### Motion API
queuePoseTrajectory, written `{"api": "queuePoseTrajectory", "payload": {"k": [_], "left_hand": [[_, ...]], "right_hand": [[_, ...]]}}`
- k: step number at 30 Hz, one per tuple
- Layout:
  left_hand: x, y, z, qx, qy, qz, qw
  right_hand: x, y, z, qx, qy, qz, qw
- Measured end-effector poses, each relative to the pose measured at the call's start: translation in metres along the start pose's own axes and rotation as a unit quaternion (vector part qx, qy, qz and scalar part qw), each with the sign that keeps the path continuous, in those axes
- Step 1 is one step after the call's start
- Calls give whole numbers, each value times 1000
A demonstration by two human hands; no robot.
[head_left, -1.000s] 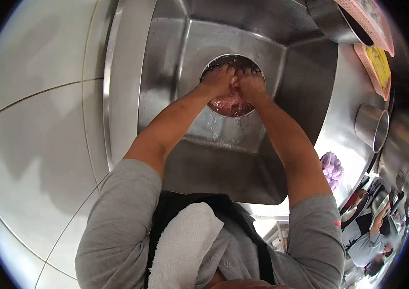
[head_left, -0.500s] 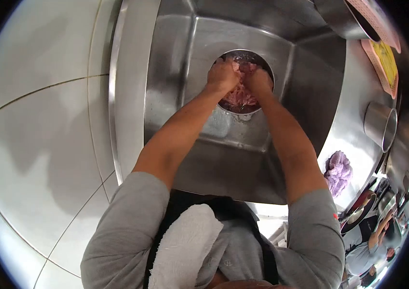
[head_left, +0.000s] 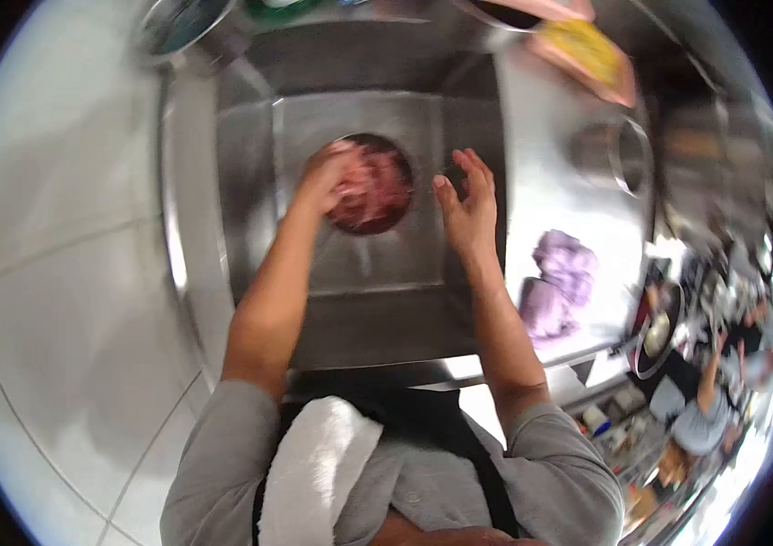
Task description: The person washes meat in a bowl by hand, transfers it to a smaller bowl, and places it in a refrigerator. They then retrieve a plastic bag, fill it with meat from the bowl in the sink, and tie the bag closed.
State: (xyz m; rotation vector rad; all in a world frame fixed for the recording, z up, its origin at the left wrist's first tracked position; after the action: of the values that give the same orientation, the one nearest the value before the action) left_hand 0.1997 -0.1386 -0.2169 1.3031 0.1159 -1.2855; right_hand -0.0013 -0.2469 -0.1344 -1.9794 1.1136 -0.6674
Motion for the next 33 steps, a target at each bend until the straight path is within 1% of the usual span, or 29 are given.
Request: {"api": "queuePoseTrajectory", "payload": {"k": [1, 2, 3, 4, 5, 6, 7, 9, 10, 13, 15, 16, 17, 18, 19, 20, 21, 22, 23, 24, 25, 26, 27, 28, 29, 30, 31, 32, 33], "left_hand": [[-7, 10, 11, 1, -19, -6, 1000], [-8, 15, 16, -57, -101, -21, 993], [-14, 22, 26, -72, -141, -23, 987], [-25, 36, 32, -86, -170, -23, 981], [-36, 50, 39, -101, -198, -20, 975], [-48, 66, 55, -89, -228, 2, 970], [-67, 83, 80, -61, -200, 34, 977], [-109, 109, 142, -7, -141, 96, 985], [-116, 117, 165, 15, -191, 108, 975], [-121, 122, 237, 90, -315, 109, 938], [-121, 109, 278, 192, -327, 159, 911], [-107, 92, 294, 232, -320, 197, 897], [-88, 72, 304, 273, -311, 233, 880], [-89, 68, 313, 417, -281, 266, 822], [-88, 63, 314, 551, -242, 286, 746], [-87, 58, 309, 540, -229, 315, 746], [-90, 62, 299, 483, -217, 337, 778], [-88, 65, 282, 427, -198, 355, 808], [-85, 67, 259, 374, -171, 372, 832], [-77, 77, 229, 387, -147, 393, 821], [-64, 77, 194, 362, -119, 365, 850], [-54, 74, 156, 379, -81, 328, 861], [-38, 62, 118, 422, -9, 265, 867], [-21, 42, 80, 467, 29, 191, 863], [1, 10, 43, 506, 45, 161, 846], [22, -28, 12, 558, 59, 188, 806], [37, -63, -13, 612, 82, 226, 753], [38, -88, -25, 649, 111, 257, 707], [24, -83, -15, 669, 127, 242, 691]], "right_hand": [[1, -9, -30, -1, 68, -41, 997], [8, -5, -61, -62, 156, -77, 983], [16, -1, -91, -115, 235, -111, 959], [25, 0, -115, -121, 281, -84, 948], [35, 12, -134, -149, 322, -77, 932], [47, 35, -148, -177, 326, -62, 927], [54, 53, -158, -205, 327, -45, 922], [56, 59, -170, -115, 280, -10, 953], [57, 60, -173, -71, 252, 6, 965], [28, 39, -162, -96, 207, -52, 972], [8, 32, -153, -54, 175, -59, 981], [2, 28, -150, -61, 172, -56, 982], [-3, 21, -149, -34, 158, -36, 986], [-3, 24, -149, -18, 163, -47, 985], [-5, 28, -146, -2, 163, -55, 985], [-5, 32, -148, -56, 168, -67, 982], [-5, 37, -150, -107, 167, -78, 977], [-4, 43, -152, -131, 157, -108, 973], [-10, 24, -154, -106, 189, -109, 970], [-14, 16, -155, -80, 216, -96, 968], [-20, 0, -152, -58, 232, -80, 968], [-26, -13, -144, -31, 218, -101, 970], [-31, -24, -133, -7, 209, -123, 970], [-36, -28, -116, 20, 147, -82, 986], [-36, -27, -98, -82, 98, -161, 979], [-34, -32, -81, -100, 99, -179, 974], [-29, -34, -64, -118, 99, -197, 968], [-20, -35, -53, -111, 119, -201, 966], [-9, -39, -45, -102, 135, -204, 964]]}}
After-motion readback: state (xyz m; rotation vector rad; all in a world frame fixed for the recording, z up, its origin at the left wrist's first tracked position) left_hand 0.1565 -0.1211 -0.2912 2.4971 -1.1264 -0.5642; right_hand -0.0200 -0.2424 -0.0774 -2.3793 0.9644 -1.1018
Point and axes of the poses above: each hand's wrist, its own x-axis towards the middle knuckle, its own z-axis out of the palm, y = z × x, the point moved 1 cm from there along x, towards the middle knuckle, and after that the axes turned 4 degrees about y, right-handed, at the moved point
